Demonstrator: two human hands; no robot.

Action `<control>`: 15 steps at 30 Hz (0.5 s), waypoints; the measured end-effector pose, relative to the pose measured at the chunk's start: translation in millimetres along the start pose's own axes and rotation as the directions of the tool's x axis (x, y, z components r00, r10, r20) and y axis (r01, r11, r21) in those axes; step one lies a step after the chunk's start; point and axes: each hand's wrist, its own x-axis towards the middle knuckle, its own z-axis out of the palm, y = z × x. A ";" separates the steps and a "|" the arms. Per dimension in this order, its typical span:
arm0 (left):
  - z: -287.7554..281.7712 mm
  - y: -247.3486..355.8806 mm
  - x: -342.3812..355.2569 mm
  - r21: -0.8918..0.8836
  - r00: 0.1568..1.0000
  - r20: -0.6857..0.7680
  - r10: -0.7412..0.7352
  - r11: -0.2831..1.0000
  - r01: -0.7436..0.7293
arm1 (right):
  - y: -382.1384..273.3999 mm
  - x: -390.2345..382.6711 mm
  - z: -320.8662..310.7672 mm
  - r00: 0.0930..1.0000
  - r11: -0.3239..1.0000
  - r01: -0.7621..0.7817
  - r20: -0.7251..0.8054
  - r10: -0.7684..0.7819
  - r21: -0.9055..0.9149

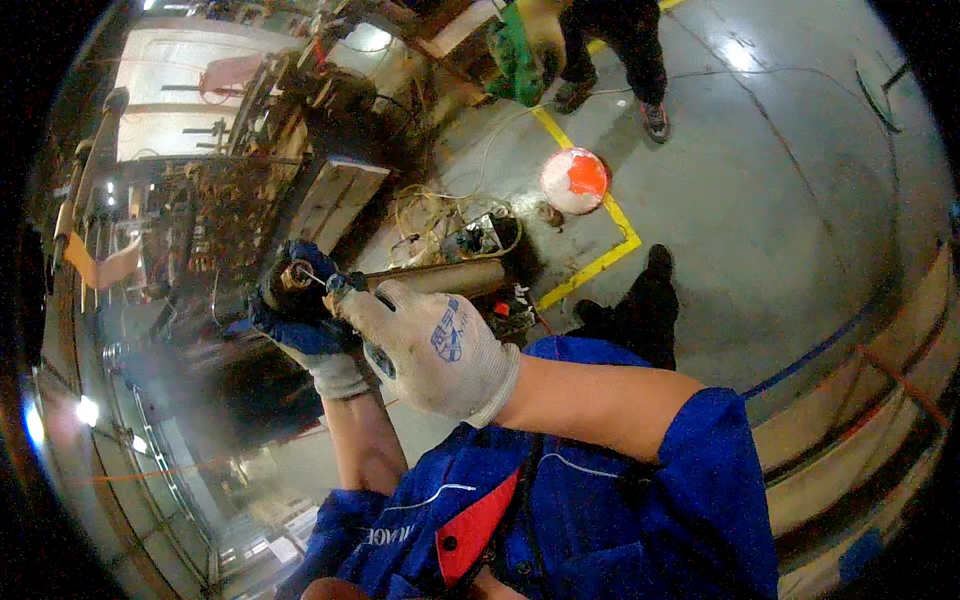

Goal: The person cleans and maintains the nozzle of a industrial adhesive dispenser using a small wire and a screwdriver.

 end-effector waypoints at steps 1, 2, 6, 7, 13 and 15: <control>-2.4 1.1 1.3 0.030 1.000 -0.009 0.006 1.000 -0.006 | 3.3 0.9 -1.8 0.999 0.998 0.053 0.003 -0.053 -0.025; -2.7 3.5 2.1 0.062 1.000 -0.015 0.017 0.998 -0.017 | 6.6 1.7 -4.0 0.994 0.993 0.112 0.007 -0.112 -0.047; 6.7 6.7 -6.1 0.049 0.994 0.066 0.086 0.995 -0.089 | 29.0 14.0 -10.4 0.942 0.939 0.337 0.034 -0.335 -0.073; 9.2 8.2 -7.8 0.053 0.997 0.045 0.069 0.996 -0.071 | 30.8 17.9 -14.8 0.933 0.930 0.359 0.065 -0.355 -0.075; 15.9 11.7 -21.4 0.107 0.999 0.035 0.002 0.994 -0.006 | 45.6 38.5 -33.9 0.843 0.858 0.513 0.207 -0.496 -0.033; 16.4 12.9 -26.6 0.123 1.000 -0.001 0.019 0.992 -0.019 | 44.9 47.7 -41.1 0.809 0.823 0.566 0.223 -0.544 -0.048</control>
